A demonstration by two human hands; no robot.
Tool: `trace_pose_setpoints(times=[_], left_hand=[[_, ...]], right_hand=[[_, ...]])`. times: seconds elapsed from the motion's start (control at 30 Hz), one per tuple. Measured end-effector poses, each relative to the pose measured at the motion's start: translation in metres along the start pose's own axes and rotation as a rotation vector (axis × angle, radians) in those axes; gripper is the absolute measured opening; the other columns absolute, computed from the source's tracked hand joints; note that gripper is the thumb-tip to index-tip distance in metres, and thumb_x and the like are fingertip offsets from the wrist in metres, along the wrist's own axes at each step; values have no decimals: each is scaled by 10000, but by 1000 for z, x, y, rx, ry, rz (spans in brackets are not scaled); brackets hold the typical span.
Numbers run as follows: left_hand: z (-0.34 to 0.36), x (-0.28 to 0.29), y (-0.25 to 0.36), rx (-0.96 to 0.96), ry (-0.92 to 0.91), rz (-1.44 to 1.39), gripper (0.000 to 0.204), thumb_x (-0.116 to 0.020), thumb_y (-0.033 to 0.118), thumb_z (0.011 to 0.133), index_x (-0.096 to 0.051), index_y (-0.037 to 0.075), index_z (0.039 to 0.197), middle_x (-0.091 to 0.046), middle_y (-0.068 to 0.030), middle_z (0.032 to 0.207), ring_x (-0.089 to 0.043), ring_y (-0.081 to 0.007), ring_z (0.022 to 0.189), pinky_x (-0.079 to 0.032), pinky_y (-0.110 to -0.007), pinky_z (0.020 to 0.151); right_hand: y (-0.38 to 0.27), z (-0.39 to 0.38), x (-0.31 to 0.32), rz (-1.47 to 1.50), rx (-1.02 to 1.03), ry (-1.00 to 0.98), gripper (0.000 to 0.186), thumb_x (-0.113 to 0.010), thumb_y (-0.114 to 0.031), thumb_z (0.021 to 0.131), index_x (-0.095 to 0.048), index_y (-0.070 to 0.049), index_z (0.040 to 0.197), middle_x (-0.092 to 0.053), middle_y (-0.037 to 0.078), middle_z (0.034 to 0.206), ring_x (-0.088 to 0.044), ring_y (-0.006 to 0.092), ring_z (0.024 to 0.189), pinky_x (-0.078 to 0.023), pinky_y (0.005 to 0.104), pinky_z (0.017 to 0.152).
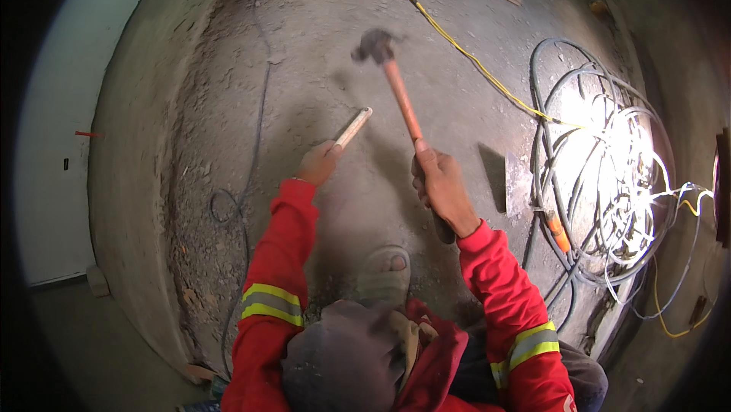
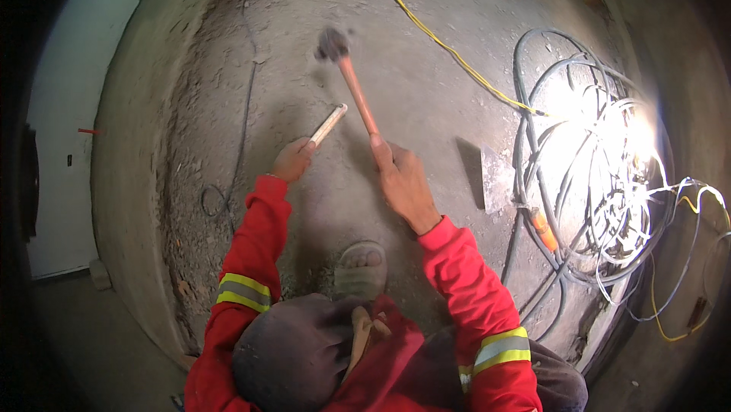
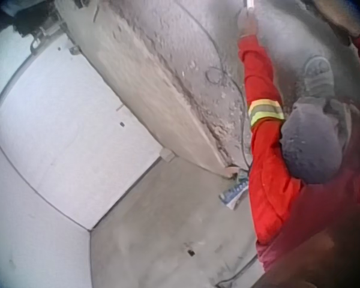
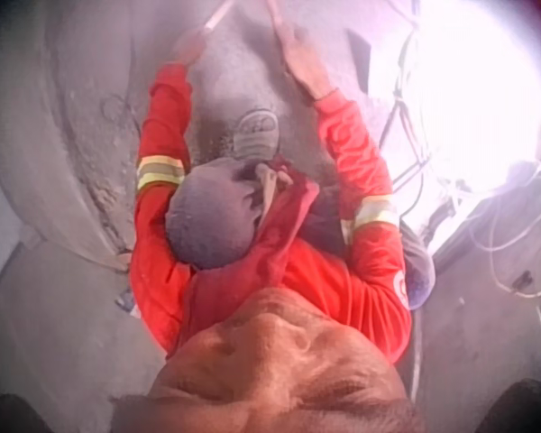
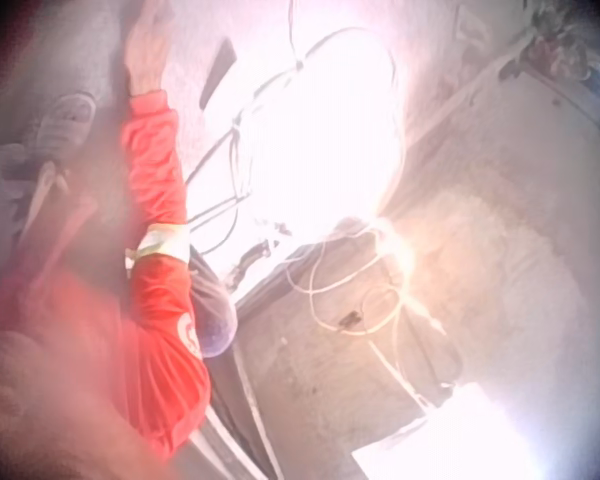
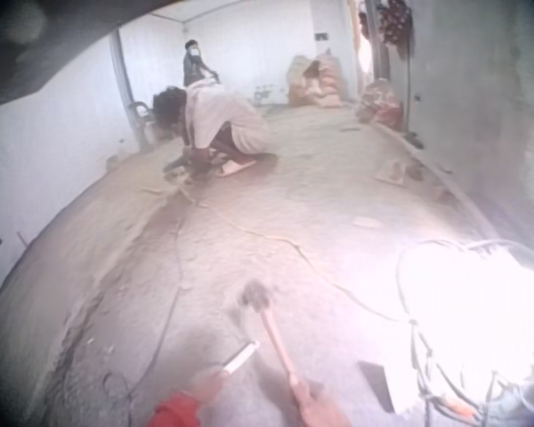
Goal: The person uses a hammer and chisel to chip away at a concrete floor, creating a groove. They repeatedly strike the chisel along a marked line to remove material.
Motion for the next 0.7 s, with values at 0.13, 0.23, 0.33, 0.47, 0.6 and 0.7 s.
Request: trace_pose_setpoints(times=[0.13,0.23,0.33,0.47,0.6,0.7], left_hand=[[-3,3,-6,166,-61,-26,345,-472,372,915,-607,57,958,-573,-114,696,-576,-267,661,-437,-391,653],[-1,9,5,132,-60,44,347,-474,371,917,-606,52,956,-565,-101,683,-568,-238,639,-432,-382,627],[1,13,11,133,-87,74,352,-470,371,920,-606,49,960,-554,-82,672,-555,-205,618,-425,-374,602],[-1,23,15,147,-124,10,356,-465,375,929,-609,54,984,-515,-37,642,-515,-151,561,-406,-340,528],[-8,19,15,290,-241,-185,352,-460,381,937,-617,73,1002,-465,5,619,-462,-107,501,-367,-296,444],[-9,17,17,314,-271,-151,351,-456,387,937,-624,87,1011,-462,7,618,-456,-106,487,-367,-291,430]], right_hand=[[-27,-15,2,178,256,77,521,-413,-494,950,-480,-43,698,-447,9,550,-410,98,435,-335,257,399],[-8,-13,-11,186,297,138,525,-427,-503,940,-484,-38,700,-451,13,549,-411,99,428,-336,256,393],[41,-1,-21,13,-144,30,545,-432,-492,942,-477,-16,681,-403,16,537,-391,122,446,-326,297,414],[43,-5,-7,65,-325,-30,535,-430,-515,935,-484,-39,697,-461,23,559,-406,98,386,-328,259,363],[-11,-12,12,127,0,38,529,-410,-506,945,-491,-41,705,-457,19,560,-419,90,425,-326,246,391],[-28,-17,9,216,240,104,526,-400,-500,950,-488,-42,705,-450,13,555,-428,87,459,-323,240,415]])
Point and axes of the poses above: each hand's wrist, its own z-axis towards the middle knuckle, its own x-axis out of the back of the hand, y = z × x, the point moved 7 cm from there along z, towards the middle knuckle
